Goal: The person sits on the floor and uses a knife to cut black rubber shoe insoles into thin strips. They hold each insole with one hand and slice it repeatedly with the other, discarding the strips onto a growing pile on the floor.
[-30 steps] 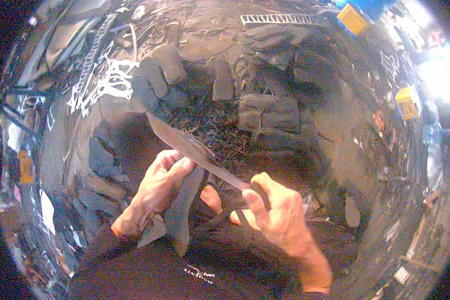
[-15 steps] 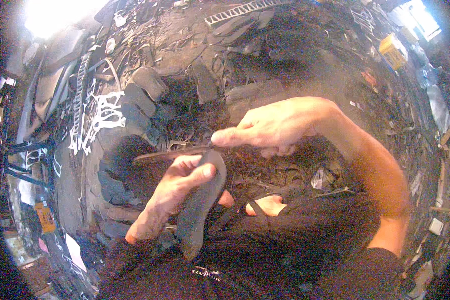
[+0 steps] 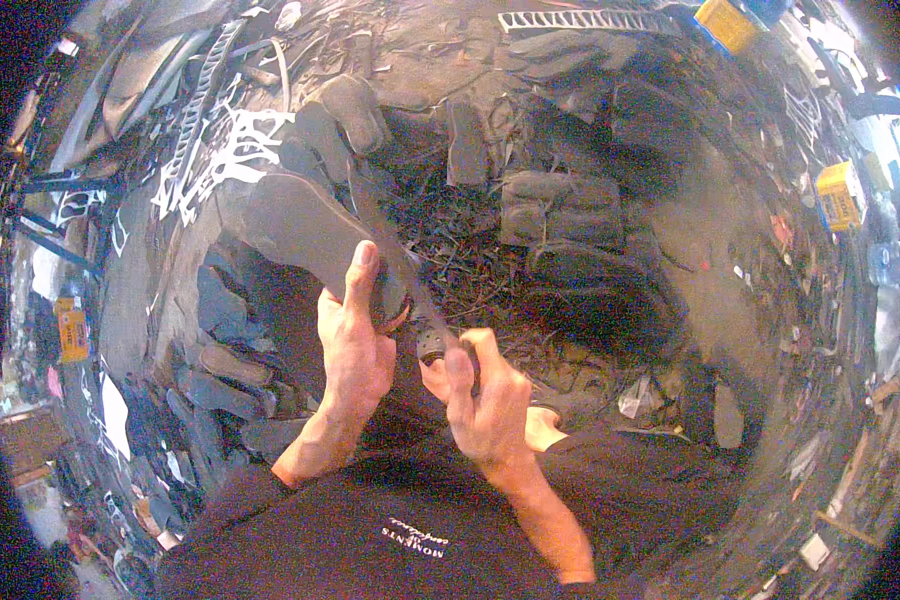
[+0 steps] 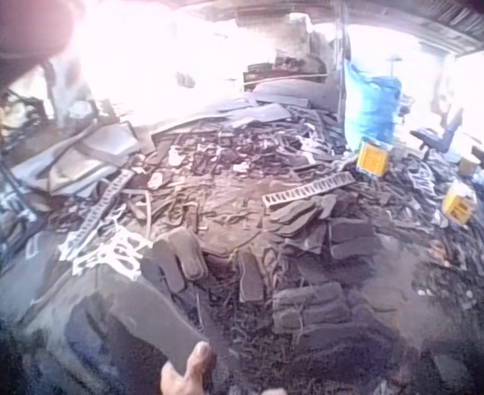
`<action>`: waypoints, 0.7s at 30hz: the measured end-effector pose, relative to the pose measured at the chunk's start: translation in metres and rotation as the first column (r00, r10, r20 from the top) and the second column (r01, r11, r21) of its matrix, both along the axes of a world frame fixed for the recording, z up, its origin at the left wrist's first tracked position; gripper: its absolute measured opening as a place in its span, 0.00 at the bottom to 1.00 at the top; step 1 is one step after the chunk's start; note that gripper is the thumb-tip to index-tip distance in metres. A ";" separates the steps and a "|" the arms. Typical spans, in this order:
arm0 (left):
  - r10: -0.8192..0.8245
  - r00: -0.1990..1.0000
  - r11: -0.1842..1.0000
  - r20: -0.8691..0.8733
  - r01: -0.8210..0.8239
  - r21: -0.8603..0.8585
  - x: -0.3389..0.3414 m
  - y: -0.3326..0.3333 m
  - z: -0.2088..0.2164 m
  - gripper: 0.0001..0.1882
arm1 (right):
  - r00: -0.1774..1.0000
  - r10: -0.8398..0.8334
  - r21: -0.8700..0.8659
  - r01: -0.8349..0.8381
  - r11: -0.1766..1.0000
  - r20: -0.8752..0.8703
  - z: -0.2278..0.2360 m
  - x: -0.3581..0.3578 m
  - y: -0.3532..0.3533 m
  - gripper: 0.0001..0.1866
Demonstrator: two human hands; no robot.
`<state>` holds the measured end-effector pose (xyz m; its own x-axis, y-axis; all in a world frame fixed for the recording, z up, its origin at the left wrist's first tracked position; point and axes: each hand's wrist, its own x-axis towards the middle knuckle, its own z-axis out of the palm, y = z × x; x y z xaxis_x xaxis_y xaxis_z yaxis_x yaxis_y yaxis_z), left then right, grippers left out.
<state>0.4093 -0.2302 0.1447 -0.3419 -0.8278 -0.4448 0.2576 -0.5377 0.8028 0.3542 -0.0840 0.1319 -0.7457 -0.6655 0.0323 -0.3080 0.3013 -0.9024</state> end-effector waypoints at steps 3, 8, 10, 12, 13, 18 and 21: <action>-0.035 0.996 0.999 -0.087 0.034 -0.019 -0.001 -0.002 0.003 0.23 | 0.993 0.006 0.099 -0.018 0.995 0.120 -0.016 0.022 0.040 0.20; -0.210 0.960 0.973 -0.186 0.224 0.054 0.012 0.001 0.005 0.17 | 0.999 0.033 0.184 -0.036 0.982 0.015 -0.012 0.008 0.063 0.23; -0.231 0.950 0.971 -0.210 0.237 0.004 0.020 0.004 0.008 0.14 | 0.993 0.075 0.206 -0.093 0.974 0.094 0.012 0.002 0.048 0.24; -0.292 0.934 0.954 -0.204 0.299 0.004 0.032 0.007 0.007 0.14 | 0.972 0.129 0.240 -0.175 0.955 0.196 0.025 -0.007 0.037 0.25; -0.323 0.925 0.944 -0.201 0.330 0.005 0.037 0.008 0.006 0.14 | 0.956 0.152 0.233 -0.212 0.949 0.252 0.034 -0.012 0.029 0.26; -0.310 0.941 0.949 -0.136 0.315 0.011 0.058 0.016 -0.011 0.15 | 0.919 0.236 0.143 -0.292 0.946 0.316 0.014 -0.026 -0.015 0.28; -0.296 0.944 0.955 -0.148 0.298 -0.006 0.059 0.010 -0.006 0.15 | 0.910 0.237 0.053 -0.270 0.962 0.339 0.021 -0.020 -0.021 0.26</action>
<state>0.4684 -0.2204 0.1383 -0.6331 -0.6719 -0.3844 0.1978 -0.6205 0.7588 0.3342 -0.1055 0.1524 -0.5097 -0.8208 -0.2579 -0.0784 0.3428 -0.9361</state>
